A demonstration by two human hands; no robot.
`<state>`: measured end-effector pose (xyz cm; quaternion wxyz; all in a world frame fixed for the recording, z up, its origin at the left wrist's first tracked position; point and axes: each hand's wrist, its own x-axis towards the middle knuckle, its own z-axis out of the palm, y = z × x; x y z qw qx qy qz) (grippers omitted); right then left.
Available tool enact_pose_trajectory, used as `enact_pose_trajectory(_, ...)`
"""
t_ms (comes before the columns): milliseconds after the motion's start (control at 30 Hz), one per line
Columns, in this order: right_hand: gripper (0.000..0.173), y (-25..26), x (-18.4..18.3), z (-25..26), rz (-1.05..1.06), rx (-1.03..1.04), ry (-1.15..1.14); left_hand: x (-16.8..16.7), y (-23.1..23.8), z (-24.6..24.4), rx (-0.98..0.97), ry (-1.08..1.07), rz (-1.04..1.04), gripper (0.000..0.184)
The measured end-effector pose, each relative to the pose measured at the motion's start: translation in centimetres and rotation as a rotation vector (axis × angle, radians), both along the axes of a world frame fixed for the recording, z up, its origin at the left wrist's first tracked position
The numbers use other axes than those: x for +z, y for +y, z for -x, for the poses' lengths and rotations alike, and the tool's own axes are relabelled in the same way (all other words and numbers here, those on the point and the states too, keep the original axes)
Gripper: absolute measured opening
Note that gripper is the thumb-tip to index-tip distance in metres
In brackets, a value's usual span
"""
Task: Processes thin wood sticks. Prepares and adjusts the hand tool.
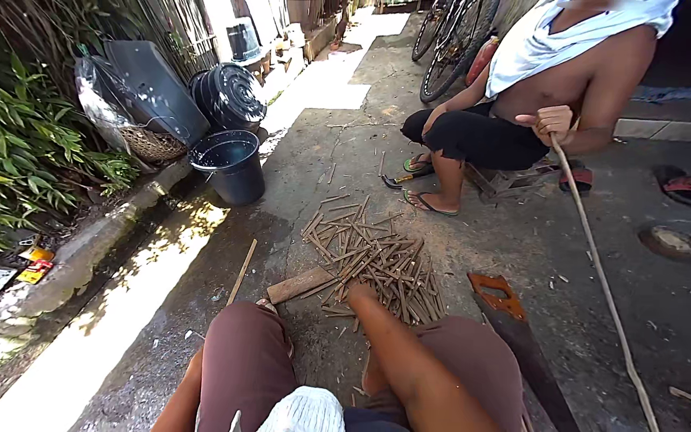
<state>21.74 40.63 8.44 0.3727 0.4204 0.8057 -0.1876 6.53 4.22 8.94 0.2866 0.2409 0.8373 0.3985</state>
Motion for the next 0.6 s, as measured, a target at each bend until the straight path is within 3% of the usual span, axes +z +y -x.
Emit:
enact_pose_trajectory(33,0.039,0.1,0.5,-0.2,0.007,0.022,0.005,4.9,3.1,-1.7,0.257,-0.268,0.264,0.038)
enact_pose_trajectory(67,0.04,0.0,0.7,-0.4,0.014,0.044,0.007,7.3,4.4,-2.8,0.324,-0.322,0.383,0.041)
enact_pose_trajectory(100,0.04,-0.1,0.9,-0.6,0.024,0.066,0.005,6.9,3.9,-3.7,0.341,-0.227,0.348,0.041)
enact_pose_trajectory(167,0.042,0.0,0.8,-0.9,0.052,0.095,-0.015,3.8,1.8,-3.3,0.249,-0.035,0.319,0.042)
enact_pose_trajectory(233,0.042,0.0,-0.1,-0.8,0.071,0.099,-0.045,-0.8,-0.2,-1.3,0.178,0.088,0.446,0.041)
enact_pose_trajectory(400,0.039,-0.8,-2.1,0.4,0.054,0.085,-0.095,-3.3,-0.7,1.0,0.188,0.056,0.621,0.042)
enact_pose_trajectory(467,0.037,-1.3,-2.1,0.5,0.027,0.075,-0.122,-3.6,-0.9,1.1,0.225,-0.009,0.59,0.041)
enact_pose_trajectory(567,0.033,-1.2,-3.8,1.1,-0.076,0.07,-0.162,-10.7,-3.3,2.0,0.318,0.151,0.346,0.041)
enact_pose_trajectory(600,0.032,-1.2,-4.6,1.2,-0.108,0.066,-0.157,-11.1,-3.2,1.8,0.35,0.186,0.285,0.041)
